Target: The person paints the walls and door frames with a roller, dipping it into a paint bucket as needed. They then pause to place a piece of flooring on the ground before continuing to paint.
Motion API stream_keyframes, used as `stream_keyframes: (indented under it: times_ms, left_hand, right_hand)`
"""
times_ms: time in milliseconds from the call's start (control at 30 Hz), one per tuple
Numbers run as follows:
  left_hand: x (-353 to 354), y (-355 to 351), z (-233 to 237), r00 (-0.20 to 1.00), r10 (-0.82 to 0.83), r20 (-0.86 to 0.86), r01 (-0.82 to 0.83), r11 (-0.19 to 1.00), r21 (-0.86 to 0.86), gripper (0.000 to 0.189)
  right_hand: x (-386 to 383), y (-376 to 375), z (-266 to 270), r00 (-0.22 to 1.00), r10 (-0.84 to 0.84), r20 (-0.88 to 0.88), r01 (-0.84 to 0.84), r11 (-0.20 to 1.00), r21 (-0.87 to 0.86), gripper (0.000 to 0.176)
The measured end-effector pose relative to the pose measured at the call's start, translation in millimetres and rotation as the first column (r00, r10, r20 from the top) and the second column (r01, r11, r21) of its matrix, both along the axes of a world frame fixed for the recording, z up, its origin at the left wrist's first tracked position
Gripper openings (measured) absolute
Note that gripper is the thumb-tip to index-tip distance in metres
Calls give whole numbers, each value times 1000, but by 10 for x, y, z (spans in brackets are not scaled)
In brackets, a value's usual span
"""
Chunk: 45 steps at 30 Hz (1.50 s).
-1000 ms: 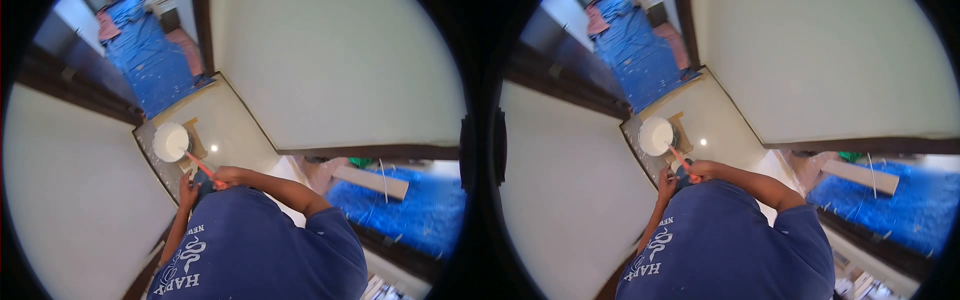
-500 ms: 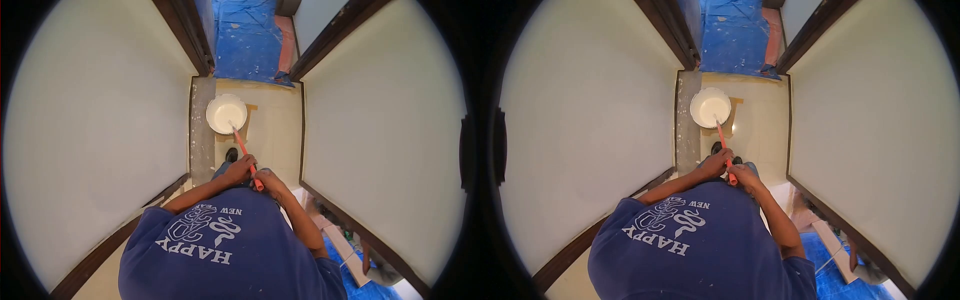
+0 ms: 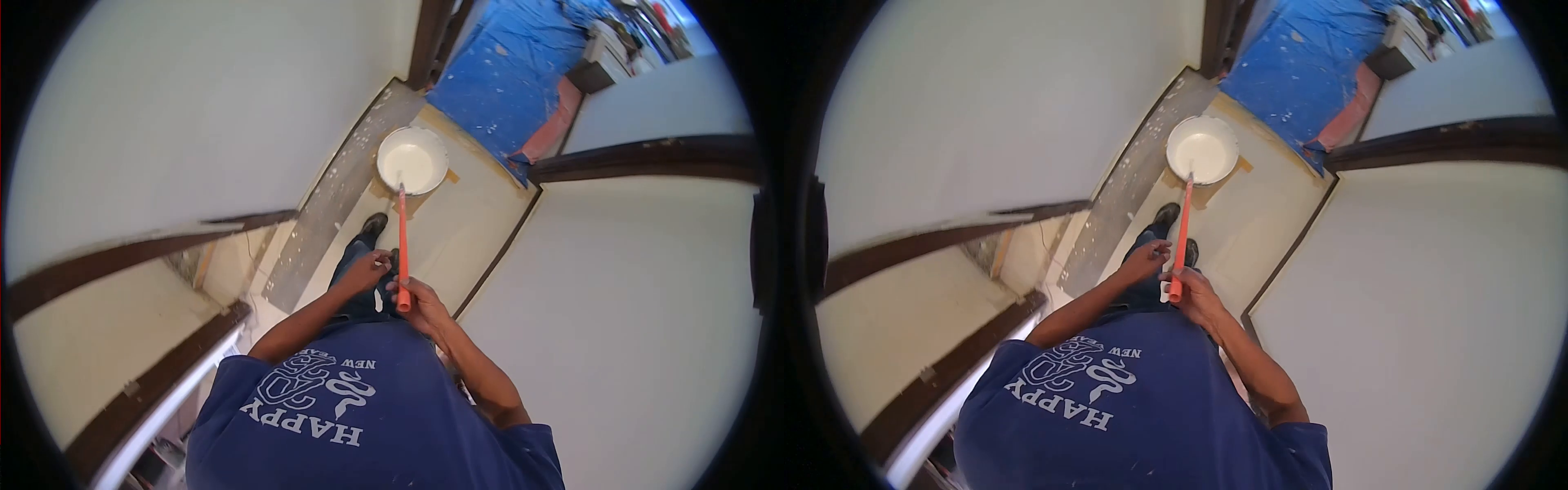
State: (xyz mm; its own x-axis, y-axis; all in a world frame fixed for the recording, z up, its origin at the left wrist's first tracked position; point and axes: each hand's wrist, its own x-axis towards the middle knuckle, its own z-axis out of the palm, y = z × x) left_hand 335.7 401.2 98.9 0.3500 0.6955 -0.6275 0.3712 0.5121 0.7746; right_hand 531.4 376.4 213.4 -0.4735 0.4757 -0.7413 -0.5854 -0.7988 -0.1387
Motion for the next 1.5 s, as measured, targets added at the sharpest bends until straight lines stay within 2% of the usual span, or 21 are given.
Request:
stream_keyframes:
  times_ms: [167,267,300,433,567,667,767,800,833,867,900,933,967,1000,1133,1233,1267,1300,1400,1467,1500]
  left_hand:
    - [-370,-921,-523,986,160,-47,-158,987,43,46]
    - [-705,-1721,-1171,984,45,-174,28,919,393,48]
    - [-744,-1643,-630,960,-110,-256,141,984,105,47]
    - [-856,-2332,-440,971,-104,-215,125,988,88,37]
    - [-918,-3109,-514,959,-171,-228,135,977,-163,45]
    - [-1154,-3687,-383,984,-132,-121,116,984,-132,50]
    - [-1255,-4402,-281,981,167,-95,-179,974,-138,56]
    - [-1437,-4605,-101,985,163,-59,-173,955,-240,62]
    - [-1579,-4864,-60,982,183,-57,-190,965,-182,64]
    - [-1718,-5143,56,959,268,-95,-280,948,-153,64]
    - [-1800,-5486,-119,931,361,-46,-363,910,-201,63]
    - [-1996,-5711,186,893,449,-36,-444,863,-241,57]
    - [-2042,-6038,112,847,531,-3,-517,823,-236,53]
    - [-2061,-6338,16,803,595,29,-575,787,-224,49]
    - [-2251,-6914,83,788,615,32,-616,786,51,37]
    - [-2298,-7044,-172,776,629,-55,-625,777,69,32]
    - [-2353,-7089,-114,752,658,-53,-654,753,67,31]
    - [-2447,-7127,-38,727,685,-49,-683,728,59,31]
    - [-2783,-7134,266,644,741,-189,-741,666,90,35]
    - [-3018,-7121,240,644,729,-231,-736,673,74,29]
    - [-3157,-7122,214,642,726,-244,-728,678,101,28]
  right_hand:
    - [-470,-260,-153,944,299,-140,-294,954,56,23]
    - [-713,-529,-346,903,410,-129,-409,912,35,22]
    - [-778,-593,-416,892,437,-112,-438,899,23,20]
    - [-980,-965,-706,822,544,-170,-554,833,-11,16]
    - [-1267,-1436,-848,720,688,-94,-694,717,-62,15]
    - [-1567,-1840,-1032,682,731,-15,-725,674,-142,16]
    - [-1708,-2190,-1621,613,788,50,-774,613,-157,28]
    - [-1831,-2298,-1622,580,810,88,-801,586,-124,32]
    - [-2011,-2420,-1552,561,803,202,-791,592,-156,33]
    - [-2007,-2479,-1979,512,851,119,-834,526,-167,34]
    - [-2111,-2551,-2072,543,837,75,-822,547,-157,34]
    - [-2178,-2637,-2250,554,828,86,-811,560,-170,37]
    - [-2291,-2717,-2286,601,796,70,-771,601,-211,36]
    - [-2433,-2836,-2250,591,770,242,-746,635,-201,34]
    - [-2623,-2993,-2727,658,676,332,-625,736,-259,18]
    - [-2662,-3059,-2885,671,612,418,-525,791,-315,15]
    - [-2735,-3145,-2705,619,638,458,-560,767,-313,15]
    - [-2666,-3114,-2951,630,682,371,-580,731,-359,15]
    - [-2742,-3256,-2671,560,778,285,-646,625,-438,17]
    - [-2263,-3159,-3787,459,881,116,-754,455,-473,19]
    - [-2230,-3185,-3677,272,916,295,-945,312,-95,19]
